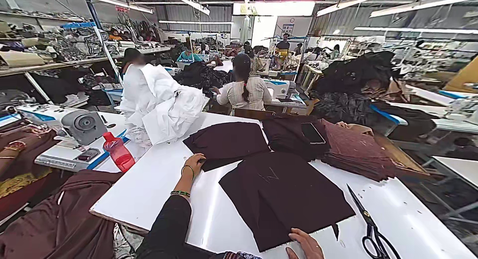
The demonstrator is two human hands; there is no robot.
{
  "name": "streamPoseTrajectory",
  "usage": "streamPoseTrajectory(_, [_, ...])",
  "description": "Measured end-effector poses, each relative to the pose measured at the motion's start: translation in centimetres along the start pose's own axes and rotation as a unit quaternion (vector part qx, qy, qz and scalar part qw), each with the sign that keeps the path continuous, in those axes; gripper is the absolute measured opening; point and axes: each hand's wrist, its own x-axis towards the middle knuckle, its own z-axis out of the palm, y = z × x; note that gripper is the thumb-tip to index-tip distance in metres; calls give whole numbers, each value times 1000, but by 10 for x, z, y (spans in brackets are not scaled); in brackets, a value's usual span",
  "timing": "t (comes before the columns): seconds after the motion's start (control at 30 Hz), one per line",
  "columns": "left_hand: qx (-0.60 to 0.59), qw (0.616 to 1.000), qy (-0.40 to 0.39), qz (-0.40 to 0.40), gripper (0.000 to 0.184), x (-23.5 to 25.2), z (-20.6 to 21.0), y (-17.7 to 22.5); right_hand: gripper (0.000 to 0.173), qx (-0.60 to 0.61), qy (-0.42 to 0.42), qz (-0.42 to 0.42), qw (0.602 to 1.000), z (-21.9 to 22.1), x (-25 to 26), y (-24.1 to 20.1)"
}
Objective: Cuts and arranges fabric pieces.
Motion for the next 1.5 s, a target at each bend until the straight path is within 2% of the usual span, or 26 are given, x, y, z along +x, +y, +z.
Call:
streamPoseTrajectory(0.13, [2,1000,13,-19,24,-7,3,6,28,34,-33,-15,999,-3,4,1])
streamPoseTrajectory(0.47, [1,999,32,-37,25,-11,4,14,22,101,-43,-7,994,-11,4,4])
streamPoseTrajectory(0.77, [1,998,33,-47,27,-10,3,13,30,81,14,-35,996,1,2,14])
streamPoseTrajectory(0.93, [-45,996,30,-69,18,-10,-1,18,32,75,32,-30,996,5,1,15])
streamPoseTrajectory(1.13, [-89,993,74,-24,18,-16,5,7,34,43,78,-66,994,5,-1,16])
streamPoseTrajectory(1.23, [-70,994,79,6,17,-20,6,9,35,13,92,-93,991,-5,12,21])
streamPoseTrajectory(1.4, [-54,996,60,-34,20,-17,2,16,28,74,44,-50,995,-23,52,16])
streamPoseTrajectory(1.5, [-63,995,58,-49,23,-16,1,16,26,94,-76,-94,988,-13,68,13])
